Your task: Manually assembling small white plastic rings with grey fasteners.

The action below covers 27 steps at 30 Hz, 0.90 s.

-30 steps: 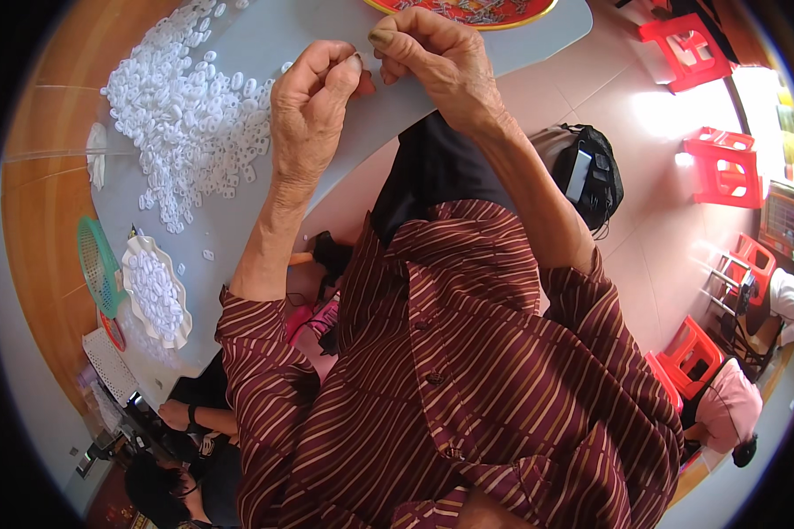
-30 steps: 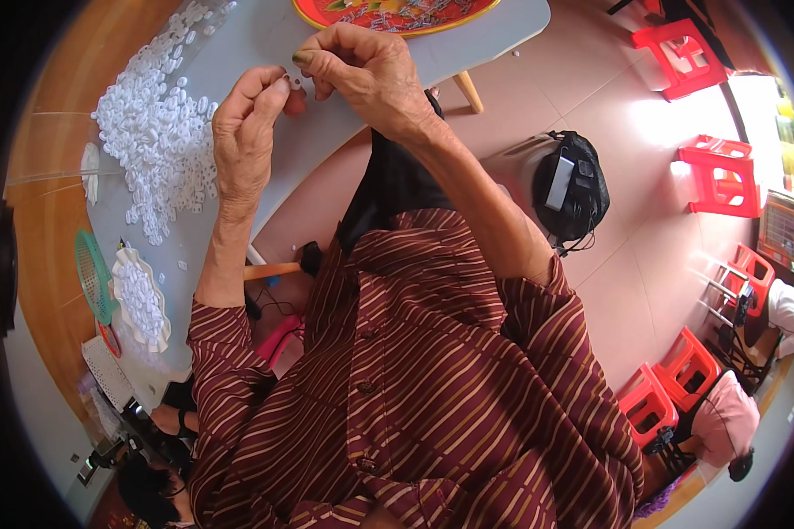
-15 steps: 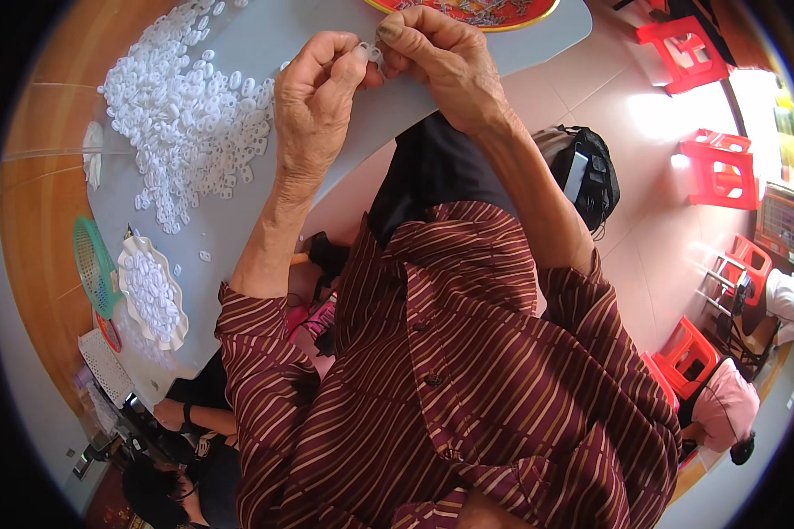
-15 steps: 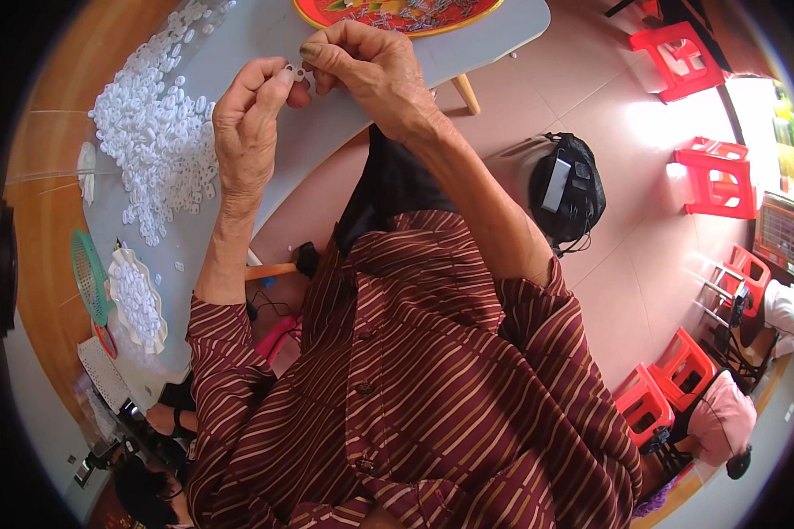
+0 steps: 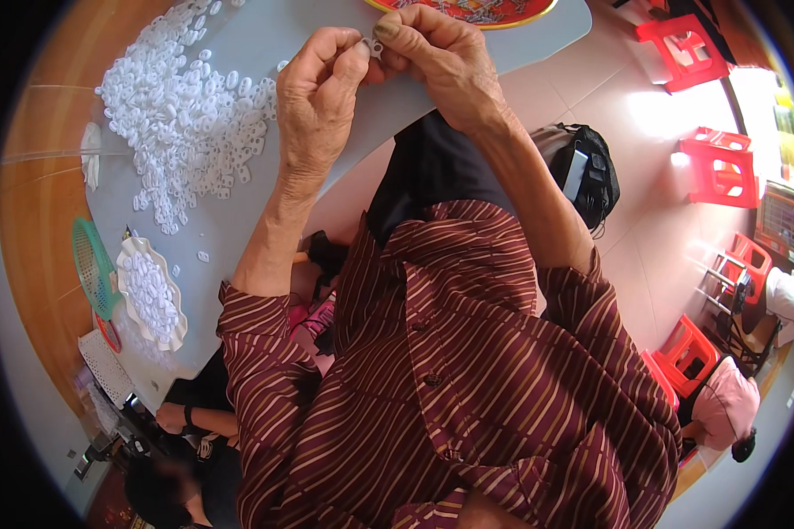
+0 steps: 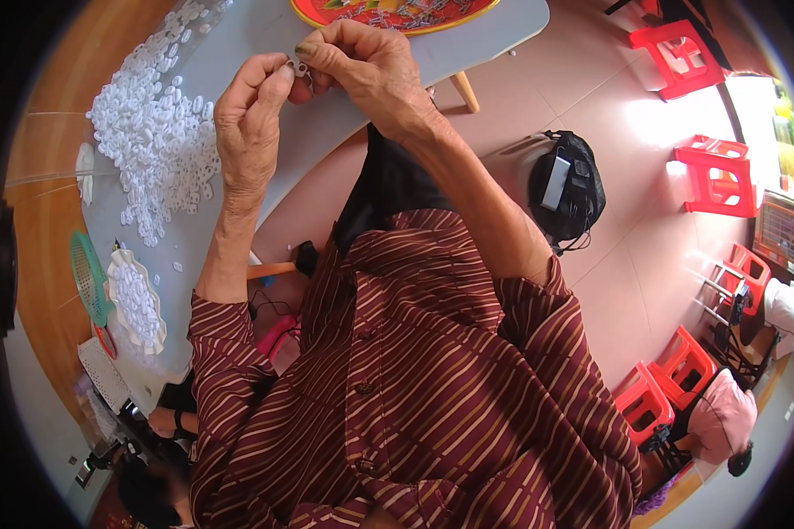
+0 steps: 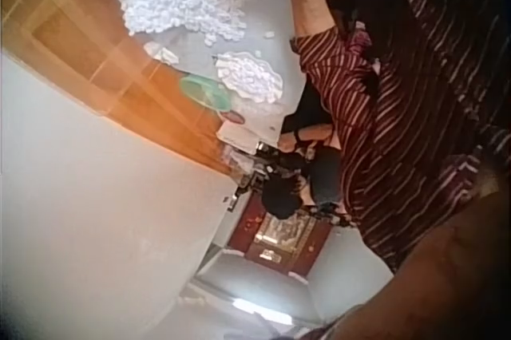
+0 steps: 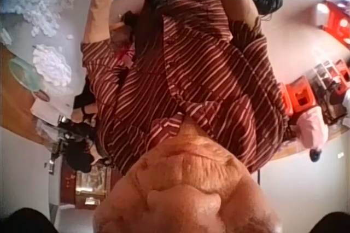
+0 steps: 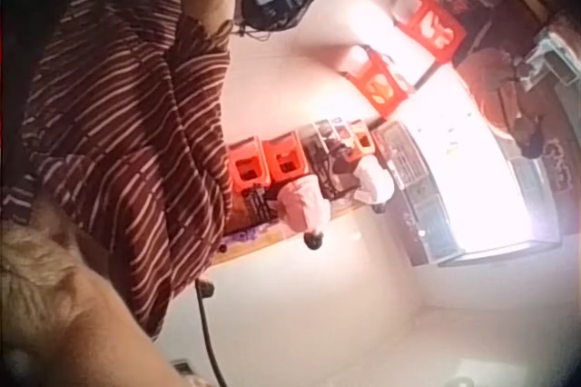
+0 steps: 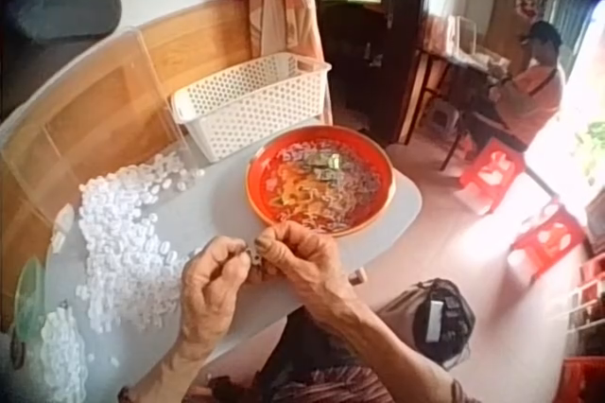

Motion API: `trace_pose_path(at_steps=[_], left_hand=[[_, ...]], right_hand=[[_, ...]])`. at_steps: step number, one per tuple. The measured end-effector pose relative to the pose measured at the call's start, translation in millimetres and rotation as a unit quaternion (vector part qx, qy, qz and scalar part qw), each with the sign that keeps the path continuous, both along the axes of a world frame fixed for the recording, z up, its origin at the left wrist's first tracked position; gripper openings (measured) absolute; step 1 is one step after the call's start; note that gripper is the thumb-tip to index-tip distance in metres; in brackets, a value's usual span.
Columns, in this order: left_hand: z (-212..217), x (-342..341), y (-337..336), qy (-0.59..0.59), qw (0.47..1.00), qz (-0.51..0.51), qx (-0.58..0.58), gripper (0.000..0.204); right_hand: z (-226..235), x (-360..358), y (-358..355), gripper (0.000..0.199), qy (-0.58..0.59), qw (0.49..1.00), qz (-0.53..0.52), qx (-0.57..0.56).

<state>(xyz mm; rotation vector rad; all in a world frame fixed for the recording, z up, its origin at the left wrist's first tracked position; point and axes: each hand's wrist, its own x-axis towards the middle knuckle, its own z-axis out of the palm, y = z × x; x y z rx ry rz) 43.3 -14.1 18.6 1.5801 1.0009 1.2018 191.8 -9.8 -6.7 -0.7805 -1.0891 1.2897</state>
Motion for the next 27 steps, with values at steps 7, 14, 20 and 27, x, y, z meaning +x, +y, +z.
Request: trace_pose_path(at_steps=[7,14,20,27], left_hand=[[-2,0,0,0.006,1.0,0.001,0.004,0.013],[-2,1,-2,-0.004,1.0,0.001,0.002,0.013],[-5,0,-3,-0.003,1.0,0.003,0.009,0.013],[-16,1,-2,-0.031,0.999,0.01,0.032,0.012]], right_hand=[[-1,-1,1,0.02,0.017,1.0,0.002,-0.003],[-1,-1,0,0.022,-0.011,1.0,-0.001,0.013],[4,-3,-5,0.023,-0.06,0.997,-0.027,0.042],[9,-12,-7,0.021,0.01,0.998,-0.044,0.043]])
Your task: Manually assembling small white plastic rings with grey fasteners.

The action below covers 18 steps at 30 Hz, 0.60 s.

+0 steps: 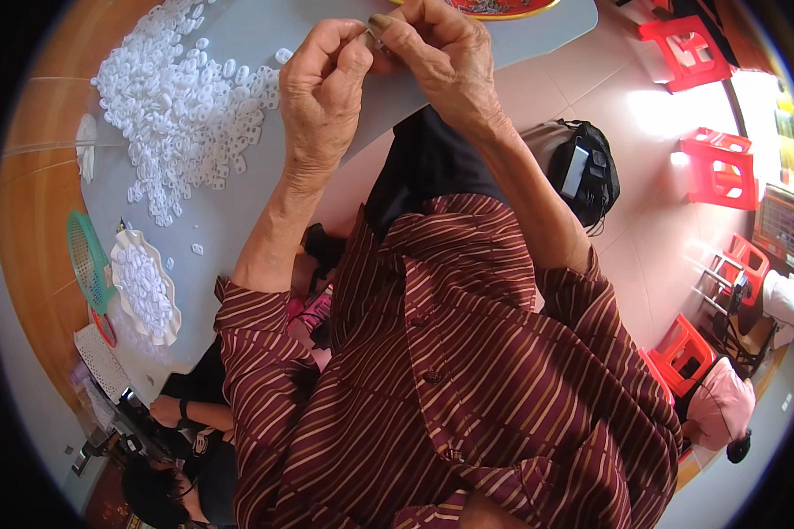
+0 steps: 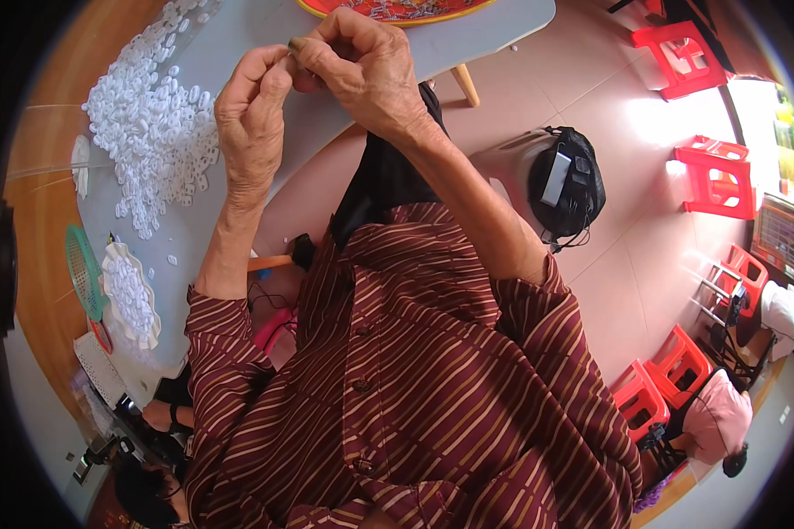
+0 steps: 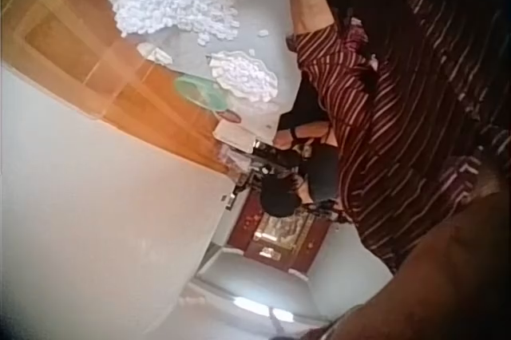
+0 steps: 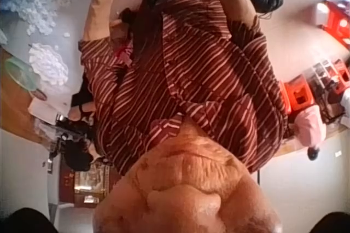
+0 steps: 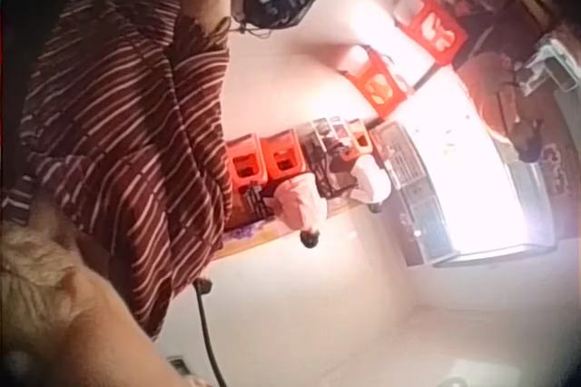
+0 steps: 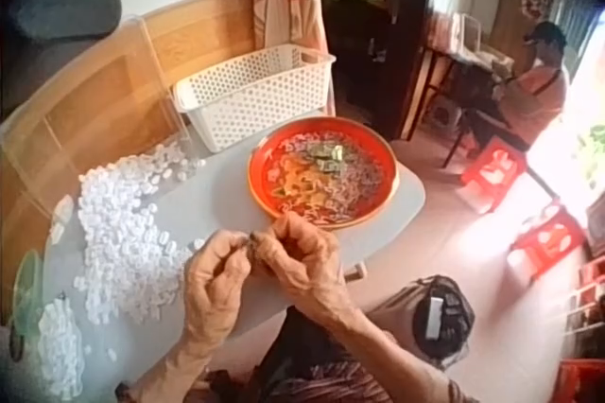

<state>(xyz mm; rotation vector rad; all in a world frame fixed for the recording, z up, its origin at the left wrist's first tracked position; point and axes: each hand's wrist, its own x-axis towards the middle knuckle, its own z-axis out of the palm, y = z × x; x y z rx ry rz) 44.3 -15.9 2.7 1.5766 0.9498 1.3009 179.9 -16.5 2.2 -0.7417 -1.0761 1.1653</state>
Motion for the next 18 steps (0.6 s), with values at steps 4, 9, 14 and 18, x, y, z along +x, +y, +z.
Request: trace_pose_path(at_steps=[4,9,14,18], left_hand=[[-4,3,0,0.005,1.0,0.023,0.006,0.012],[3,1,-4,-0.033,0.999,-0.001,-0.032,0.013],[3,-2,-3,-0.029,0.999,-0.003,-0.04,0.013],[9,-4,-5,-0.026,0.998,-0.014,-0.053,0.013]], right_hand=[[-9,3,1,0.02,-0.143,0.988,-0.047,0.019],[-2,8,-2,0.022,-0.134,0.991,-0.026,0.014],[-2,13,1,0.026,-0.157,0.987,0.011,0.005],[-1,13,1,0.025,-0.142,0.989,0.021,0.016]])
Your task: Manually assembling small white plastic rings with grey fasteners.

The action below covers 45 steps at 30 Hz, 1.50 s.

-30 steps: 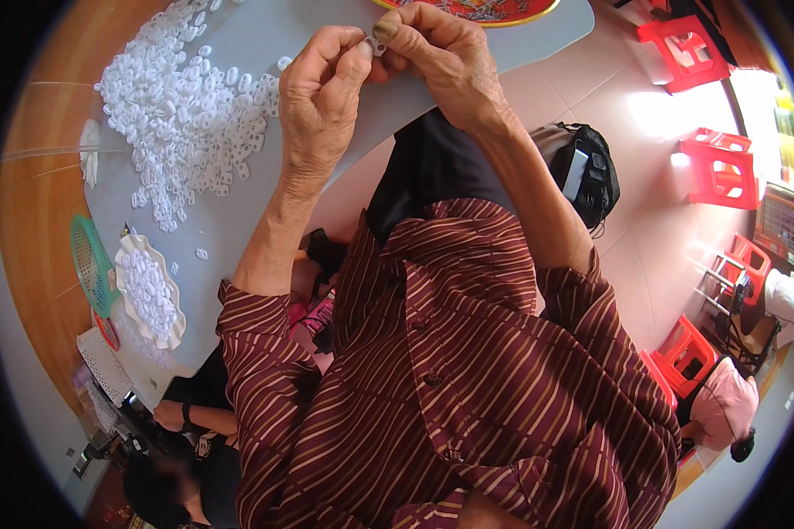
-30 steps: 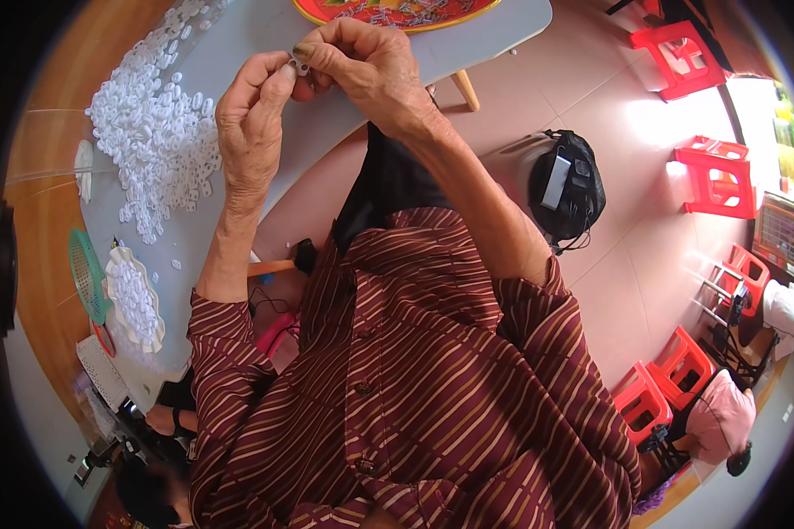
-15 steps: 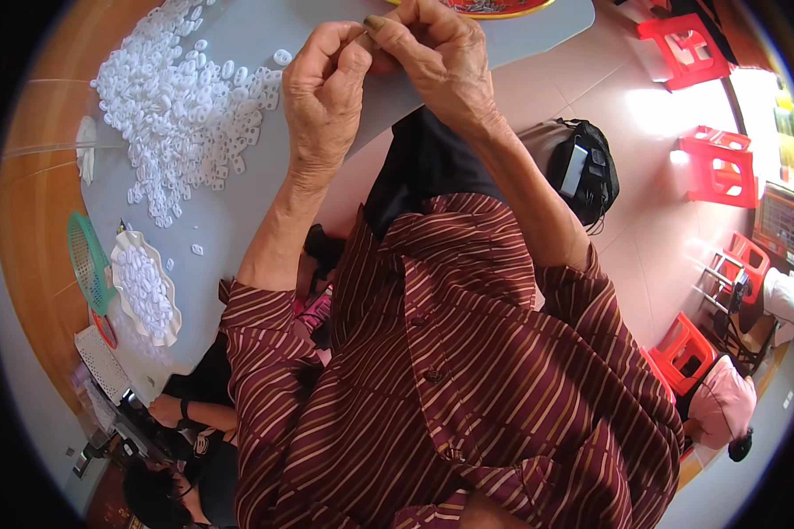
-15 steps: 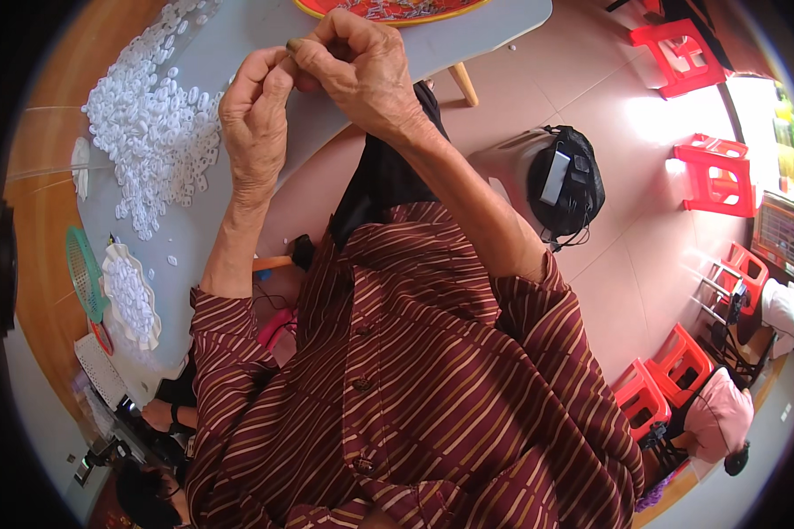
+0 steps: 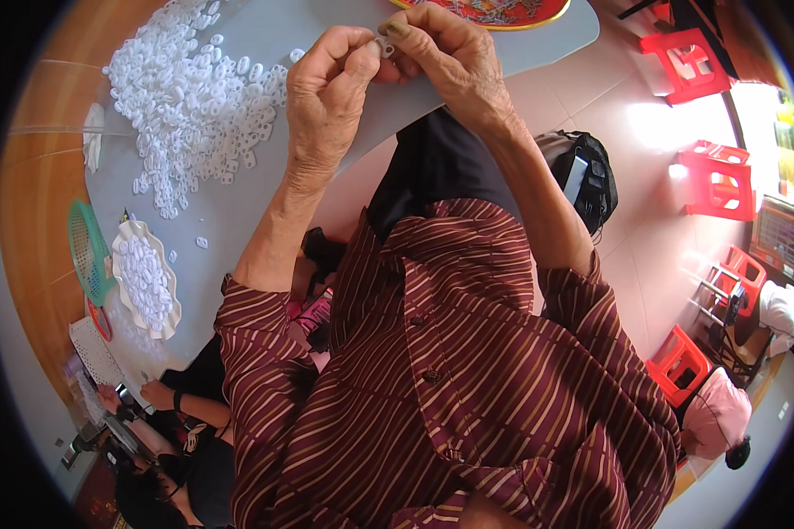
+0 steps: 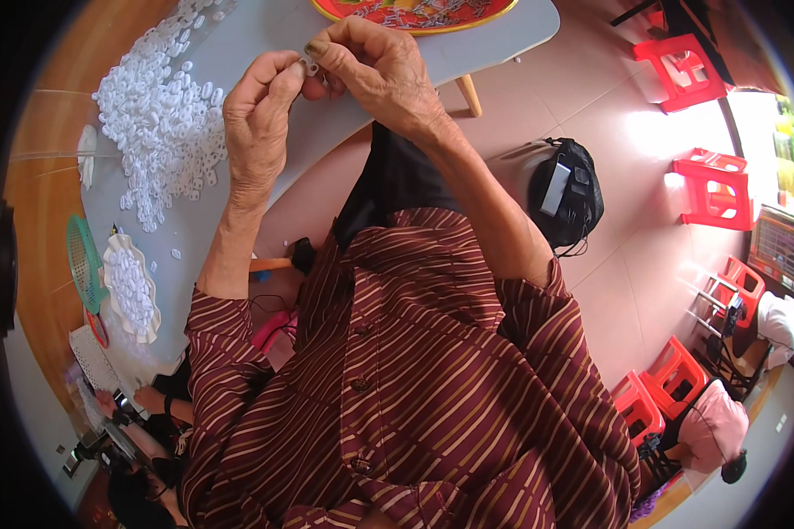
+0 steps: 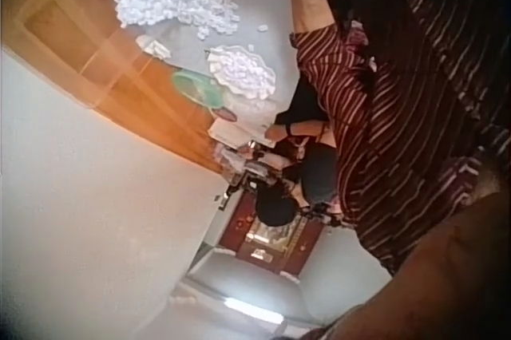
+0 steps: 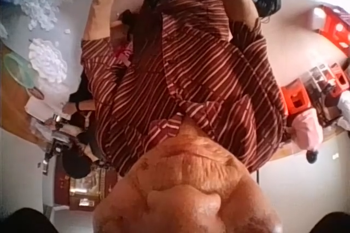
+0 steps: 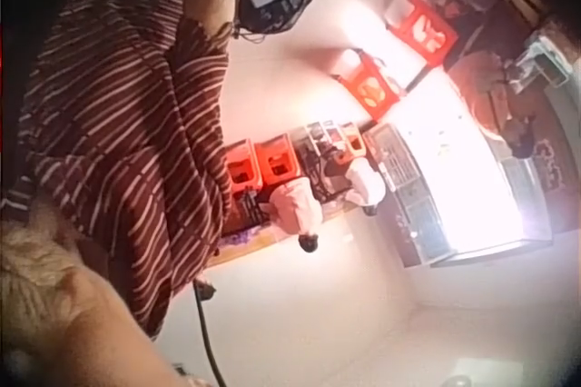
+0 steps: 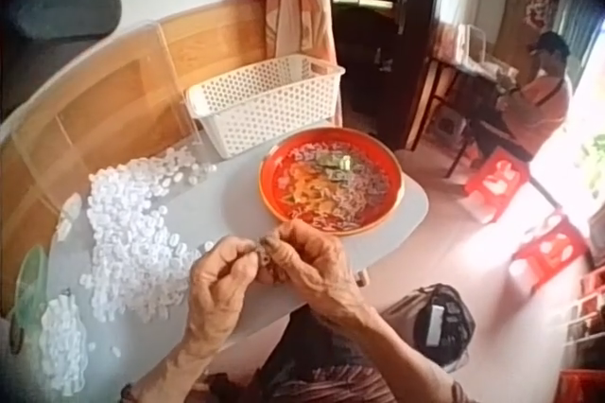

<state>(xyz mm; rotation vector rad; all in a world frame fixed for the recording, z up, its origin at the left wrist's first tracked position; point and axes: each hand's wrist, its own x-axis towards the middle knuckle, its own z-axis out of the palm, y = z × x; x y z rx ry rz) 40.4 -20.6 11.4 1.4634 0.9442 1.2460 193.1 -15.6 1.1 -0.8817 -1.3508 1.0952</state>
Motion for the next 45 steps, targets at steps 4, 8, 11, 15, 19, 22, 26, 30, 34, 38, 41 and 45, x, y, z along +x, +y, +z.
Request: trace_pose_path(at_steps=[4,8,11,15,19,22,26,30,34,38,41,45], left_hand=[[-2,-4,3,0.018,1.0,-0.01,-0.002,0.012],[-4,-5,6,0.039,0.999,-0.007,0.016,0.012],[-5,-4,6,0.053,0.998,0.001,0.042,0.012],[-9,1,6,0.033,0.998,0.018,0.058,0.013],[-7,0,8,0.042,0.998,0.009,0.036,0.013],[-11,-5,8,-0.009,0.999,-0.014,0.027,0.014],[-8,-3,6,0.005,1.0,-0.012,-0.001,0.015],[-9,-1,4,0.0,1.0,-0.013,-0.01,0.018],[-13,-5,6,-0.014,1.0,-0.015,0.013,0.018],[-12,-5,9,-0.013,0.999,-0.009,0.03,0.018],[-8,-4,9,-0.028,0.999,0.013,0.031,0.017],[-6,-5,11,0.021,0.995,0.063,0.075,0.013]], right_hand=[[-1,-1,-1,0.024,0.017,1.0,0.007,0.005],[2,-2,-3,0.023,-0.007,1.0,-0.014,-0.016],[-3,-4,0,0.021,-0.025,0.999,-0.042,0.001],[-4,-9,0,0.02,0.006,0.997,-0.068,0.031],[-2,-6,0,0.02,-0.033,0.997,-0.066,-0.004],[1,-6,-3,0.021,-0.032,0.997,-0.064,-0.017],[1,-7,-4,0.021,-0.024,0.998,-0.058,0.001],[4,-9,-1,0.018,-0.052,0.997,-0.051,0.006],[14,-14,-6,0.019,0.078,0.993,-0.008,-0.084],[15,-14,-5,0.019,0.085,0.991,-0.01,-0.099],[10,-14,-7,0.02,0.081,0.994,-0.044,-0.059],[-3,-15,-8,0.015,-0.008,0.995,-0.087,0.058]])
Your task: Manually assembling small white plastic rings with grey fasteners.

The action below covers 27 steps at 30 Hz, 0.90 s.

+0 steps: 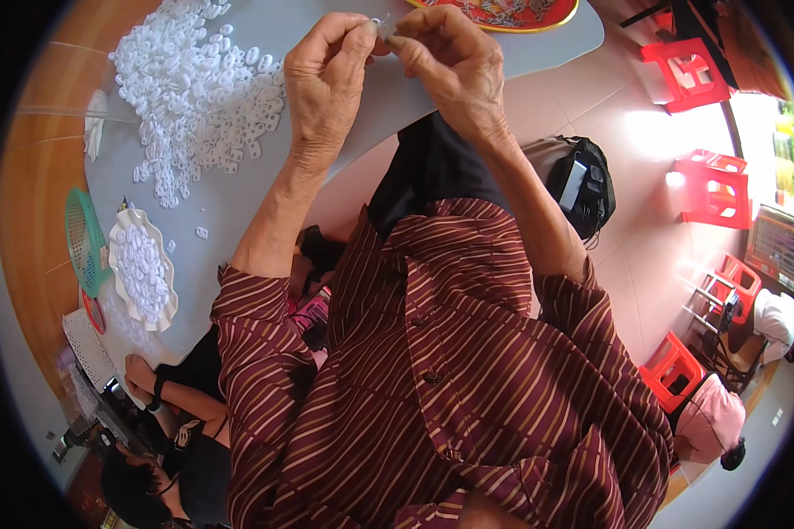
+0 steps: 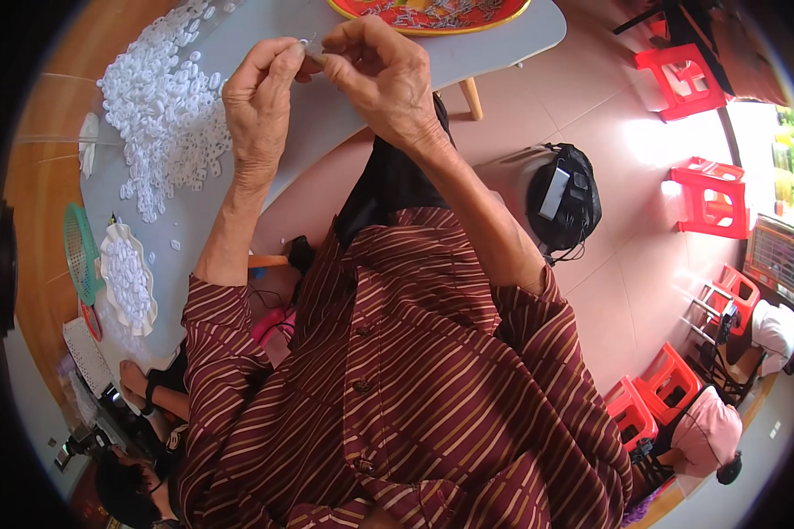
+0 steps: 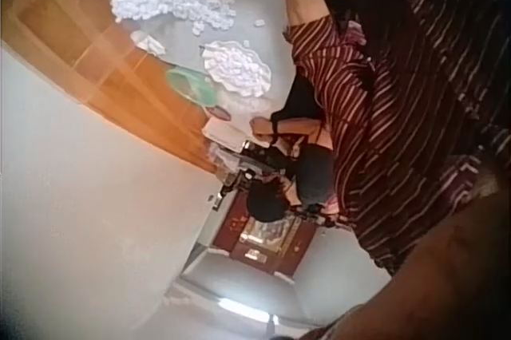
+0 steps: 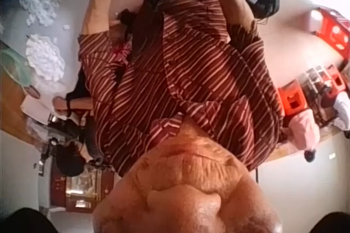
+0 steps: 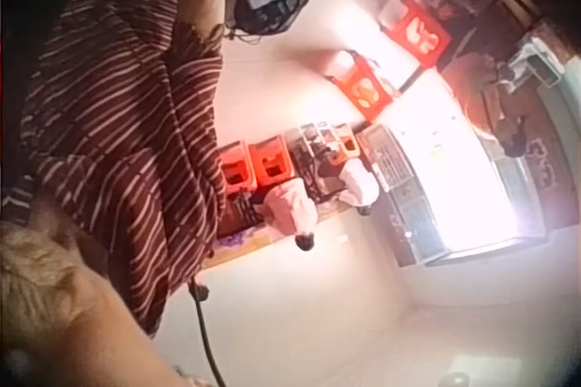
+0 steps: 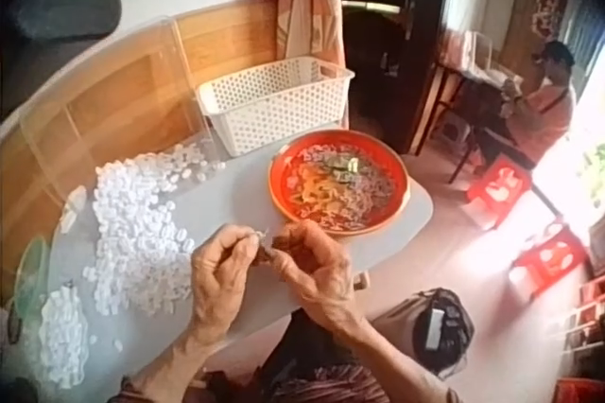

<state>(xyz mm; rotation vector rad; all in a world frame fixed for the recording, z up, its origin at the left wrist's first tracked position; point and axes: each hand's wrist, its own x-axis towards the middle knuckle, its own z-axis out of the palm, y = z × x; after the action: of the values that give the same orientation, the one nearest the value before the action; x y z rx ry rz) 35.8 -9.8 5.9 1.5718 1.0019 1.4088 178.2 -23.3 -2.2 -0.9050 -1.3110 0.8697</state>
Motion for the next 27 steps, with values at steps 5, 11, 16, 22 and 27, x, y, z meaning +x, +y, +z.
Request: trace_pose_path(at_steps=[5,11,16,22,27], left_hand=[[-1,3,-1,0.022,1.0,0.012,0.016,0.015],[-4,5,-4,-0.004,1.0,-0.009,-0.008,0.014],[-1,7,-7,-0.004,1.0,0.029,0.004,0.013],[0,5,-6,0.196,0.954,0.095,0.206,0.021],[-1,3,-7,0.252,0.94,0.104,0.205,0.024]], right_hand=[[-2,-2,2,0.008,0.002,1.0,-0.008,-0.021],[2,0,3,0.007,0.086,0.996,0.024,-0.032],[0,-2,2,0.009,0.105,0.994,0.016,-0.036],[-5,-10,5,0.011,0.112,0.994,-0.012,-0.011],[-11,-14,7,0.012,0.064,0.996,-0.05,0.026]])
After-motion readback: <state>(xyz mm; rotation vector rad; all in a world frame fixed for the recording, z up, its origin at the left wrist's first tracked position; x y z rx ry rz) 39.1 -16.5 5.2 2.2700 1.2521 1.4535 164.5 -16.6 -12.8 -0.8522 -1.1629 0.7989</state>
